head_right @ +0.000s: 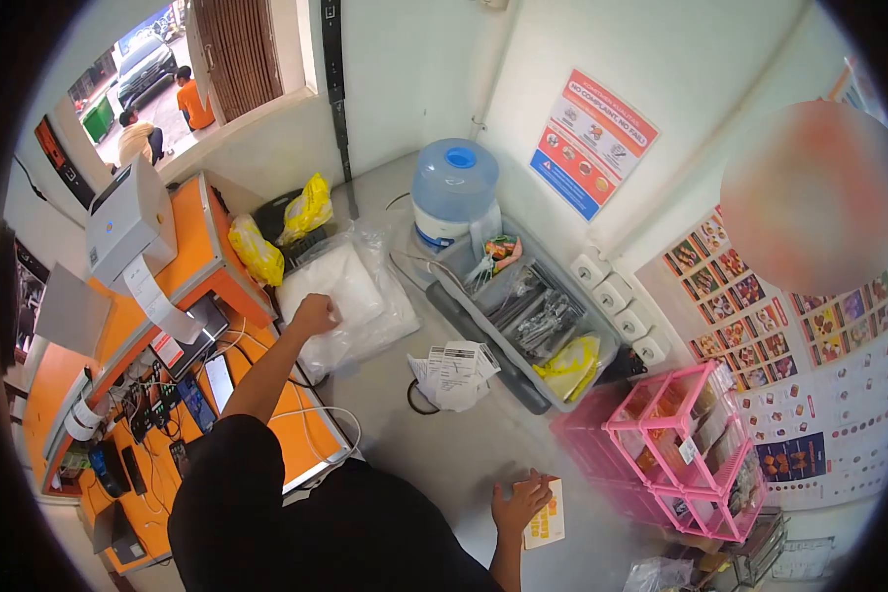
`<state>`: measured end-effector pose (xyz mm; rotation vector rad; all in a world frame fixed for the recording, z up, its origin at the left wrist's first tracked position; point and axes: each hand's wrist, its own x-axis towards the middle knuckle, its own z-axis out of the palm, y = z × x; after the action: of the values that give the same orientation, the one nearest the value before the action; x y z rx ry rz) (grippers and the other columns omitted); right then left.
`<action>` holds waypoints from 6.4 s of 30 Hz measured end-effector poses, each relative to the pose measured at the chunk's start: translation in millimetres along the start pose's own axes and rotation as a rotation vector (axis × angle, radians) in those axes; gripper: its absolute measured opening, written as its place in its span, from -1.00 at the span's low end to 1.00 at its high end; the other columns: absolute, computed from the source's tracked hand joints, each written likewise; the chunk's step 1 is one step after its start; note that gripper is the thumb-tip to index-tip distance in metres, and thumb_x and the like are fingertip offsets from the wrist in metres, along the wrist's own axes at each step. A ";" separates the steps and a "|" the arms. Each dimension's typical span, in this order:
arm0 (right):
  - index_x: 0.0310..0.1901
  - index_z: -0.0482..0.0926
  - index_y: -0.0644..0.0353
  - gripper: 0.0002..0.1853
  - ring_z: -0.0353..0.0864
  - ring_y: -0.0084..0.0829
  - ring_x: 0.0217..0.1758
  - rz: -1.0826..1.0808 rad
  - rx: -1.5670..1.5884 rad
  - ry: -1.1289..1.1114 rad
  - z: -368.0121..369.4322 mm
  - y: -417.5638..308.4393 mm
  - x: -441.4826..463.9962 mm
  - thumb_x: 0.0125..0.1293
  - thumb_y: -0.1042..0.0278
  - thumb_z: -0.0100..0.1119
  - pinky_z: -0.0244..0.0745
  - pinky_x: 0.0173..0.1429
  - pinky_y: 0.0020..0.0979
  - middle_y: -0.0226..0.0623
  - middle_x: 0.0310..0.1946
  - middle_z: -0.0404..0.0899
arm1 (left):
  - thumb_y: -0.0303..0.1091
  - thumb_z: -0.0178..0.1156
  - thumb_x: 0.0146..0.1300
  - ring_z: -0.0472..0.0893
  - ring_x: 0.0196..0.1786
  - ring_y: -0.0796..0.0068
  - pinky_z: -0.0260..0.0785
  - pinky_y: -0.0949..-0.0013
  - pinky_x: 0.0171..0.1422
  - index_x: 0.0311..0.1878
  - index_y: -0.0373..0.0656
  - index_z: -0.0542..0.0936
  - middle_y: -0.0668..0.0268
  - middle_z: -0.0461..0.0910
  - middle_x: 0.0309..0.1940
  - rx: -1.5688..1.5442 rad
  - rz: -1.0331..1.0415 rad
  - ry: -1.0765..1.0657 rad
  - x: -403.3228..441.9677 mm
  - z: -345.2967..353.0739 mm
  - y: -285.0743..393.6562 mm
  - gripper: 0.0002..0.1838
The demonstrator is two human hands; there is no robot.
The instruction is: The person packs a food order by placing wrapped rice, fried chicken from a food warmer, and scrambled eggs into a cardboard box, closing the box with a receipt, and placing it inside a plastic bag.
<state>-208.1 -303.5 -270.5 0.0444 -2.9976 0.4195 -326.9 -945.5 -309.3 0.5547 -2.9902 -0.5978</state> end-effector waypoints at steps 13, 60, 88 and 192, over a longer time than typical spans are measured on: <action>0.55 0.18 0.20 0.04 0.10 0.21 0.62 0.025 0.140 -0.002 -13.5 14.0 -13.3 0.09 0.15 0.59 -0.07 0.66 0.28 0.18 0.50 0.19 | -0.30 0.40 0.18 0.75 -0.16 -0.01 0.60 0.07 -0.01 -0.26 -0.19 0.81 0.01 0.77 -0.26 -0.082 0.201 -0.114 3.4 -15.5 -13.9 -0.83; 0.54 0.31 0.21 -0.17 0.41 0.01 0.55 0.463 2.225 -1.299 -10.6 -181.2 1.9 0.53 -0.34 0.01 0.27 0.61 0.03 0.00 0.56 0.35 | -0.02 -0.01 0.70 0.49 -0.61 0.79 0.14 0.63 -0.67 0.04 0.11 0.50 0.02 0.79 0.05 -1.568 -0.162 -0.226 -214.0 -172.7 214.7 -0.79; -0.22 0.69 0.36 -0.78 0.71 -0.48 -0.20 -0.045 1.287 -0.774 -91.9 -176.7 -31.4 0.20 0.49 0.57 0.60 -0.10 -0.44 -0.27 -0.22 0.74 | 0.13 0.47 0.30 0.69 -0.24 0.48 0.53 0.35 -0.19 -0.02 -0.18 0.70 0.29 0.71 -0.32 -0.800 0.058 -0.388 -341.4 -93.3 283.2 -0.48; 0.60 0.30 -0.21 0.09 0.34 0.13 0.46 -0.487 0.099 -0.506 -57.3 -45.0 -13.3 -0.06 -0.11 0.52 0.10 0.55 0.29 0.07 0.29 0.41 | -0.07 0.47 0.29 0.75 -0.20 -0.09 0.50 -0.03 -0.12 0.00 -0.11 0.48 -0.09 0.71 -0.32 -0.381 0.090 -0.535 -305.5 -44.2 316.8 -0.56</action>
<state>-186.6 -330.8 -205.0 1.0036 -3.2637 0.5627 -143.1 -580.8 -139.5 0.2588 -3.1958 -1.4699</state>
